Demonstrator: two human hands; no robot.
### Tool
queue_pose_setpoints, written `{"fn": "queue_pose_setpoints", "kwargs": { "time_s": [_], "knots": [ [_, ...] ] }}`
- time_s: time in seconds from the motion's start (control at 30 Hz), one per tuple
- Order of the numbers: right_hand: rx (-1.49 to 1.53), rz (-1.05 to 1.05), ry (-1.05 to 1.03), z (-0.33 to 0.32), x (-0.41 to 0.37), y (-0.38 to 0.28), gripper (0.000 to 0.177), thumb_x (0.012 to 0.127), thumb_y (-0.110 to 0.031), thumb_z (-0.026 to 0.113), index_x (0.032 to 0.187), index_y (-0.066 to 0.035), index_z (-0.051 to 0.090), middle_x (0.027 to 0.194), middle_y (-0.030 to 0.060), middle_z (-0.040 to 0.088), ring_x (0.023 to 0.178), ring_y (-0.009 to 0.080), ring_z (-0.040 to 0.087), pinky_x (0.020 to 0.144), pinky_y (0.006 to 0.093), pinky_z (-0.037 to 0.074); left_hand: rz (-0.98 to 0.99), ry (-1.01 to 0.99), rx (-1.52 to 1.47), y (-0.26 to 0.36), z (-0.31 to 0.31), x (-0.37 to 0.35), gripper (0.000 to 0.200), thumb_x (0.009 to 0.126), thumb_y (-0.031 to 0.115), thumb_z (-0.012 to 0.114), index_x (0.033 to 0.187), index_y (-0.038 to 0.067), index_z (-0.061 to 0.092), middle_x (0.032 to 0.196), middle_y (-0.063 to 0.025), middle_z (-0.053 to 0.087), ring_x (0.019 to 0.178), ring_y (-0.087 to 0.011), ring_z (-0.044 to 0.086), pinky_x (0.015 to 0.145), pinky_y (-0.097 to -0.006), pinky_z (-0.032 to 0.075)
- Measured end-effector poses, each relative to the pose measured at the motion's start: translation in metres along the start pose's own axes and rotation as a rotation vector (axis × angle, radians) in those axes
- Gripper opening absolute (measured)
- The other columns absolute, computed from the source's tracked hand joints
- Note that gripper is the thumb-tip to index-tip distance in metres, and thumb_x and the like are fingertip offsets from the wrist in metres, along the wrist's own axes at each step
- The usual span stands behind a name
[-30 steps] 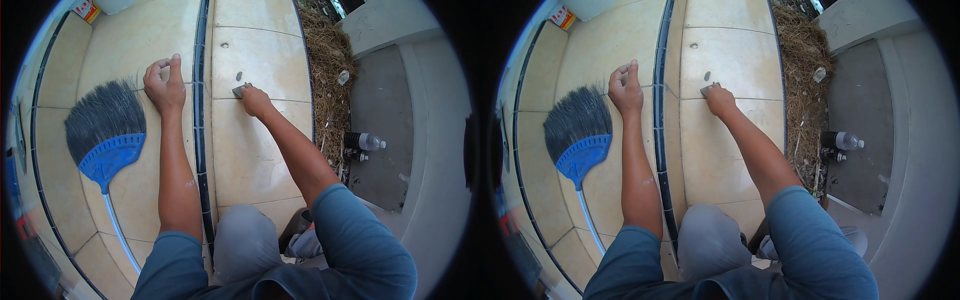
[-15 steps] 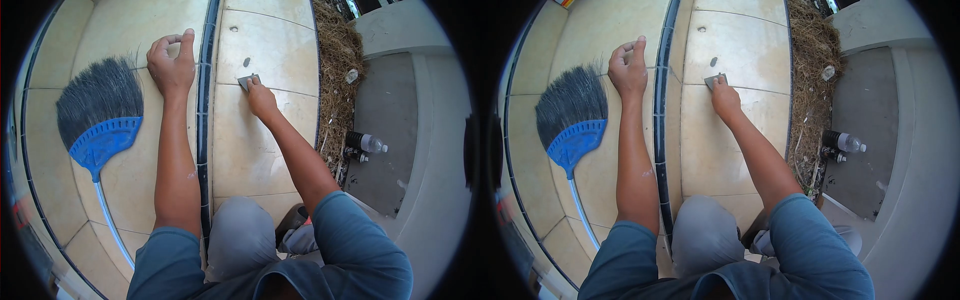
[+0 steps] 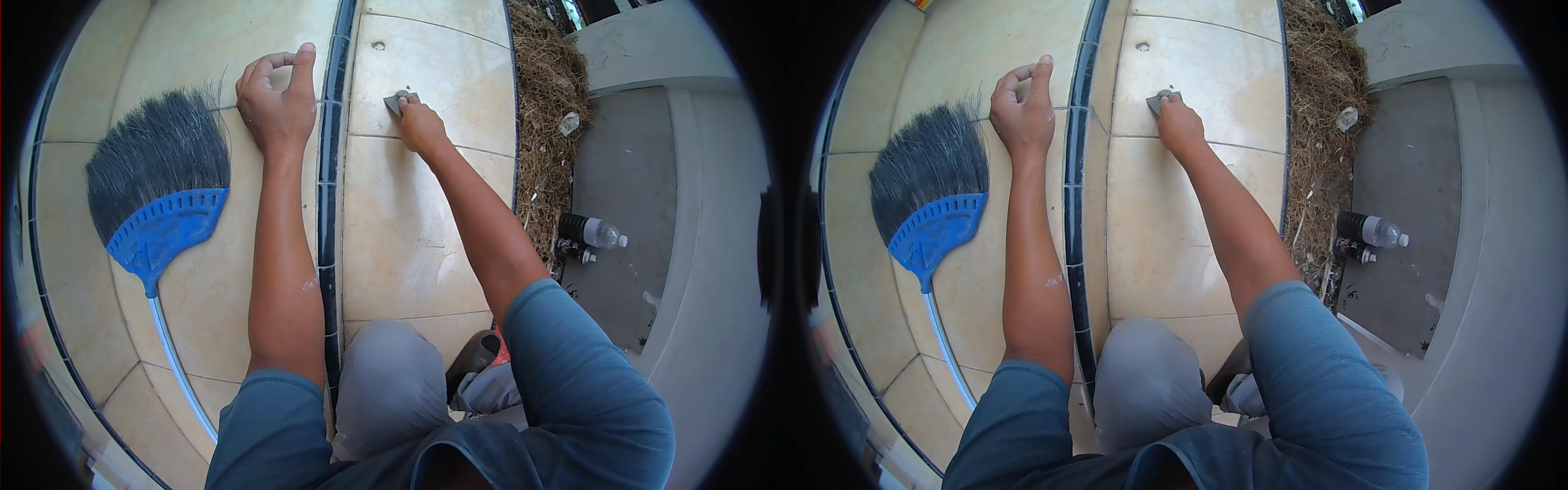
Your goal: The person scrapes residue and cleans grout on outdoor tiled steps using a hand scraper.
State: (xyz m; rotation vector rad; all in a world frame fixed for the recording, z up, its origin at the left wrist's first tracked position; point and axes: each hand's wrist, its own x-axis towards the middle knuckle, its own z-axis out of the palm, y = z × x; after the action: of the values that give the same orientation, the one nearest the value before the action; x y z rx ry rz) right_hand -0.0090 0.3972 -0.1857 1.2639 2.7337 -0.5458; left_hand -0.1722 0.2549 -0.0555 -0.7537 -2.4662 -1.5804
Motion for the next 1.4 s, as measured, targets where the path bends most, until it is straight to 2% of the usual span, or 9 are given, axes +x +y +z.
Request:
{"fn": "queue_pose_setpoints", "kwargs": {
  "time_s": [0.13,0.3,0.6,0.87,0.97,1.03,1.1,1.27,1.4],
  "knots": [
    [-0.122,-0.006,-0.195,-0.019,0.039,-0.007,0.026,0.092,-0.010,0.044,0.108,0.000,0.063,0.113,0.0186,0.063,0.096,0.0361,0.066,0.080,0.0450,0.054,-0.018,0.009,-0.011,-0.001,-0.003,0.001,0.040,0.082,0.042,0.071,0.086,0.002,0.071,0.093,-0.0108,0.069,0.086,-0.0223,0.062,0.081,-0.0325,0.046],
    [-0.124,-0.118,-0.014,0.008,-0.030,-0.011,0.034,0.091,-0.009,0.045,0.120,0.000,0.059,0.118,0.0196,0.059,0.093,0.0367,0.067,0.079,0.0454,0.056,0.035,0.012,-0.001,0.004,-0.001,0.000,0.033,0.083,0.036,0.071,0.083,0.003,0.070,0.093,-0.0093,0.068,0.093,-0.0237,0.061,0.084,-0.0341,0.045],
    [-0.233,-0.147,-0.189,-0.025,0.148,-0.032,0.020,0.083,-0.008,0.056,0.096,-0.002,0.070,0.103,0.0192,0.069,0.094,0.0341,0.068,0.077,0.0427,0.056,-0.024,-0.016,-0.048,0.008,-0.002,0.001,0.031,0.084,0.034,0.071,0.084,0.003,0.069,0.093,-0.0079,0.067,0.095,-0.0232,0.058,0.086,-0.0355,0.044],
    [-0.072,-0.176,0.141,0.007,0.106,-0.024,0.026,0.093,-0.007,0.043,0.103,0.001,0.065,0.109,0.0196,0.064,0.098,0.0363,0.066,0.081,0.0457,0.054,0.007,0.002,-0.038,0.007,0.000,-0.001,0.031,0.083,0.034,0.072,0.084,0.003,0.069,0.091,-0.0076,0.067,0.095,-0.0231,0.058,0.087,-0.0351,0.043],
    [-0.131,-0.059,-0.116,-0.010,0.141,-0.032,0.025,0.090,-0.010,0.049,0.101,0.000,0.068,0.110,0.0204,0.066,0.099,0.0355,0.066,0.083,0.0431,0.054,-0.031,-0.007,-0.044,0.009,-0.003,0.000,0.032,0.084,0.035,0.071,0.084,0.003,0.069,0.092,-0.0074,0.067,0.096,-0.0233,0.058,0.088,-0.0357,0.043],
    [-0.143,-0.074,-0.015,-0.002,0.136,-0.018,0.023,0.087,-0.010,0.052,0.098,0.000,0.069,0.108,0.0208,0.067,0.099,0.0352,0.067,0.083,0.0420,0.055,-0.033,-0.018,-0.074,0.007,-0.002,0.001,0.032,0.084,0.036,0.071,0.084,0.004,0.069,0.095,-0.0077,0.067,0.097,-0.0233,0.058,0.087,-0.0360,0.043],
    [-0.204,-0.089,-0.156,-0.015,0.107,-0.021,0.025,0.090,-0.009,0.049,0.103,0.000,0.068,0.109,0.0196,0.066,0.098,0.0358,0.067,0.083,0.0434,0.055,-0.011,0.004,-0.056,0.007,-0.001,0.001,0.032,0.084,0.036,0.071,0.084,0.004,0.069,0.095,-0.0075,0.067,0.096,-0.0231,0.058,0.086,-0.0356,0.043],
    [-0.056,-0.147,0.194,0.016,0.108,-0.016,0.028,0.094,-0.012,0.043,0.111,0.000,0.063,0.112,0.0190,0.063,0.093,0.0372,0.067,0.079,0.0462,0.054,-0.038,0.015,-0.069,0.010,0.000,0.002,0.029,0.081,0.034,0.073,0.078,0.005,0.067,0.092,-0.0081,0.066,0.097,-0.0262,0.057,0.088,-0.0371,0.043],
    [-0.154,-0.143,0.026,-0.002,0.129,-0.009,0.026,0.093,-0.013,0.045,0.107,-0.002,0.064,0.117,0.0185,0.060,0.096,0.0369,0.066,0.081,0.0454,0.054,-0.080,0.001,-0.083,0.013,-0.002,0.002,0.029,0.080,0.033,0.074,0.075,0.006,0.067,0.090,-0.0080,0.066,0.096,-0.0273,0.056,0.088,-0.0378,0.043]
  ]
}}
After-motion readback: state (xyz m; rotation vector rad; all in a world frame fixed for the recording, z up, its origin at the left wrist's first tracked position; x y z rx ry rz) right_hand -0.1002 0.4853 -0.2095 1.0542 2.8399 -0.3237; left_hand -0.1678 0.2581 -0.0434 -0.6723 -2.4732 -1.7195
